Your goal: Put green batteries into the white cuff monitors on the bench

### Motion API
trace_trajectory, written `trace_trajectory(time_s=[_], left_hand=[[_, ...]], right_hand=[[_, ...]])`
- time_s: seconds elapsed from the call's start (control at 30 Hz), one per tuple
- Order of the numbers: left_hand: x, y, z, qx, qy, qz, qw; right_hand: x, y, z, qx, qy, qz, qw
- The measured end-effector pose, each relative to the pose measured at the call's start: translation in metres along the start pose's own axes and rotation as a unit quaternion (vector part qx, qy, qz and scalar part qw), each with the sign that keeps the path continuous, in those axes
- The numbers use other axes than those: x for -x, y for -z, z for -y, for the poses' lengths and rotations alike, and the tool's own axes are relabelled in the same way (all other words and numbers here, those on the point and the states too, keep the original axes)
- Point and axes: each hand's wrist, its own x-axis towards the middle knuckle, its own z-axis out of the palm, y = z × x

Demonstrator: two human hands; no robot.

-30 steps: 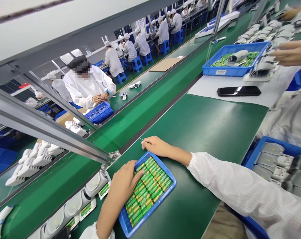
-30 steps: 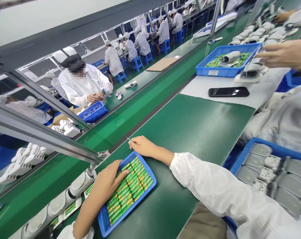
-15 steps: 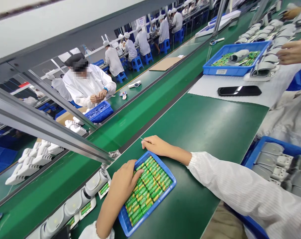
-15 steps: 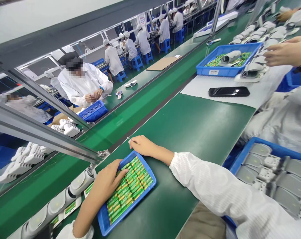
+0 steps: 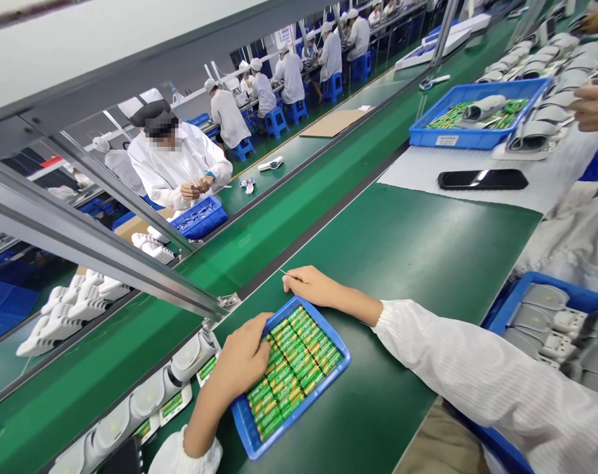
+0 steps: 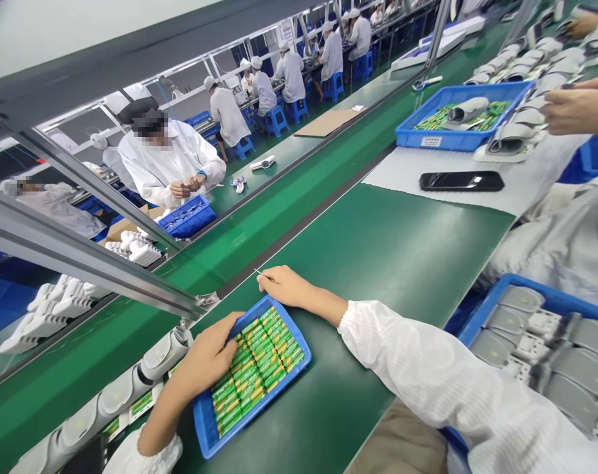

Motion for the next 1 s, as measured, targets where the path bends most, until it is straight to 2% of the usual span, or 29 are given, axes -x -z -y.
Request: trace_trajectory(time_s=[0.13,0.4,0.63,1.0], left_hand=[[0.0003,0.0028,-0.0014,-0.001,0.002,0.005,1.000],[-0.0015,-0.0044,-0.0026,-0.043,0.006,-0.009,0.999],[-0.0021,0.0006,-0.0065,-0.013,0.027,0.020,0.999],[-0.0031,-0.0056,0.0022,-0.032,-0.006,-0.004,0.999]], right_hand=[[0.0003,0.0001,0.0002,-0.001,0.000,0.003,1.000],[-0.0003,0.0008,-0.0006,0.005,-0.003,0.005,1.000],[0.0001,0.0013,0.0023,0.012,-0.006,0.006,1.000],[0.0011,0.0024,0.0038,0.015,-0.008,0.003,1.000]])
